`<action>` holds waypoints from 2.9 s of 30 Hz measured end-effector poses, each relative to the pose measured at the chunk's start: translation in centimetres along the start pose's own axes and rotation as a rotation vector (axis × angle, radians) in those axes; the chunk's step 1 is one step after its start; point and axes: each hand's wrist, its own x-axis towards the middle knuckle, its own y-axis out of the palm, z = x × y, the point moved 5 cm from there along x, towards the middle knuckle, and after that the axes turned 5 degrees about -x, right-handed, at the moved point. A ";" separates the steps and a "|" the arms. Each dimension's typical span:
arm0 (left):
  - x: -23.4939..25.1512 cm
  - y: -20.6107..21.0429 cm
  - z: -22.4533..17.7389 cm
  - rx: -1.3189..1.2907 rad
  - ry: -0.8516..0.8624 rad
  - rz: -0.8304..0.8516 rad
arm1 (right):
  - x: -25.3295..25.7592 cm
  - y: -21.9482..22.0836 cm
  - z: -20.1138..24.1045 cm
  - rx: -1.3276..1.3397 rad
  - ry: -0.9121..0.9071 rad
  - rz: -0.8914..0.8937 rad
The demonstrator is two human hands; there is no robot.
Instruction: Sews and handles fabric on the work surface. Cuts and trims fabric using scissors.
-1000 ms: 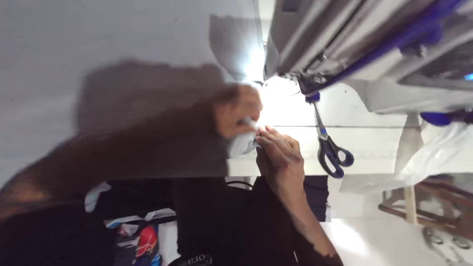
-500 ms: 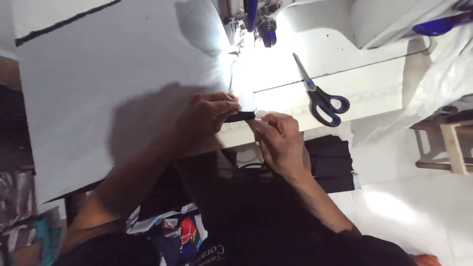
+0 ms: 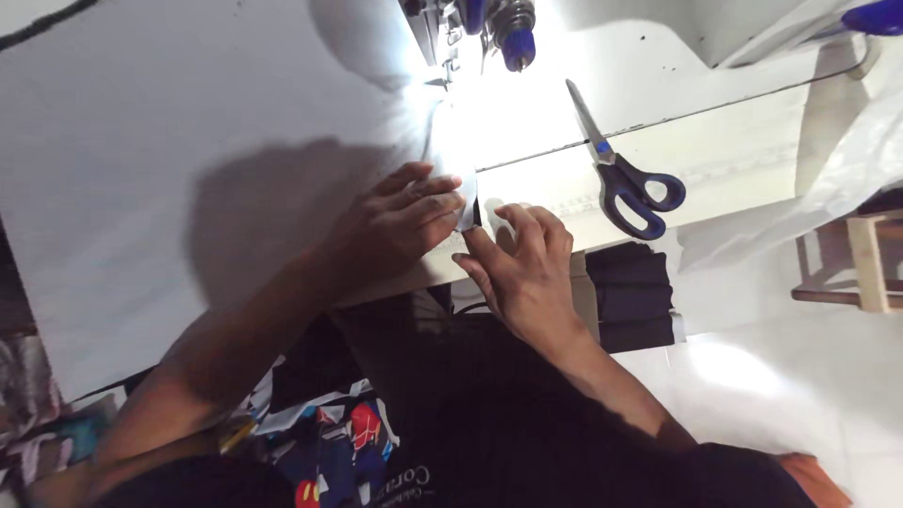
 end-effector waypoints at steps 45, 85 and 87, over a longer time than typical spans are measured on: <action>1.3 -1.2 5.6 -0.179 0.005 -0.045 | 5.1 0.0 -1.0 -0.263 0.018 0.112; 2.3 -2.4 13.7 -0.134 -0.052 -0.063 | 8.8 -10.0 -11.0 -0.343 0.225 0.005; 2.3 -2.4 13.9 -0.120 -0.064 -0.068 | 10.8 -7.4 -8.2 -0.278 0.137 -0.006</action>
